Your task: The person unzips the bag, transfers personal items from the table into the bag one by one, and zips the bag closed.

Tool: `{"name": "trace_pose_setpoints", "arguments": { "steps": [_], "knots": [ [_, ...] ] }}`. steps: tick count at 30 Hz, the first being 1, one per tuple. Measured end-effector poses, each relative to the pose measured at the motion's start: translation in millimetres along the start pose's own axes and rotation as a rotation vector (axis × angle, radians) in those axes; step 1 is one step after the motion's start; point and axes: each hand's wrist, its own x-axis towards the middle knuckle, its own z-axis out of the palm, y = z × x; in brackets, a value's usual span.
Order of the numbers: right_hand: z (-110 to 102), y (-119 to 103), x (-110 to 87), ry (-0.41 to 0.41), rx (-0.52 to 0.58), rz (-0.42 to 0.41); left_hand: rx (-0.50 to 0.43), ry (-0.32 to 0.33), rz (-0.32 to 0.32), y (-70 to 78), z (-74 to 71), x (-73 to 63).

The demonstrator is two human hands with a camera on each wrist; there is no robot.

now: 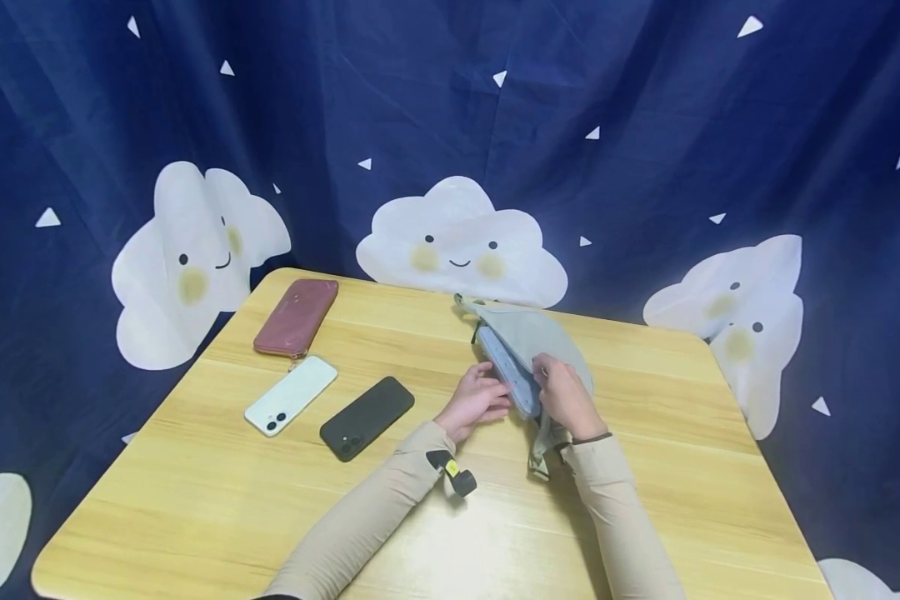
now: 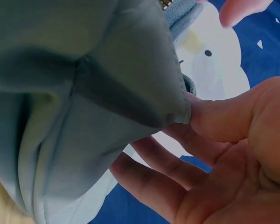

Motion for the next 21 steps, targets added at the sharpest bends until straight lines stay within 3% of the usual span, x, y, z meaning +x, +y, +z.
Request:
{"name": "trace_pose_setpoints", "arguments": {
  "steps": [10, 21],
  "knots": [
    [1.7, 1.9, 0.5, 0.011, 0.028, -0.081, -0.003, 0.072, 0.055, -7.1, 4.1, 3.4],
    [1.0, 2.1, 1.7, 0.005, 0.030, -0.109, -0.001, 0.082, 0.091, 0.3, 6.9, 0.5]
  ]
}}
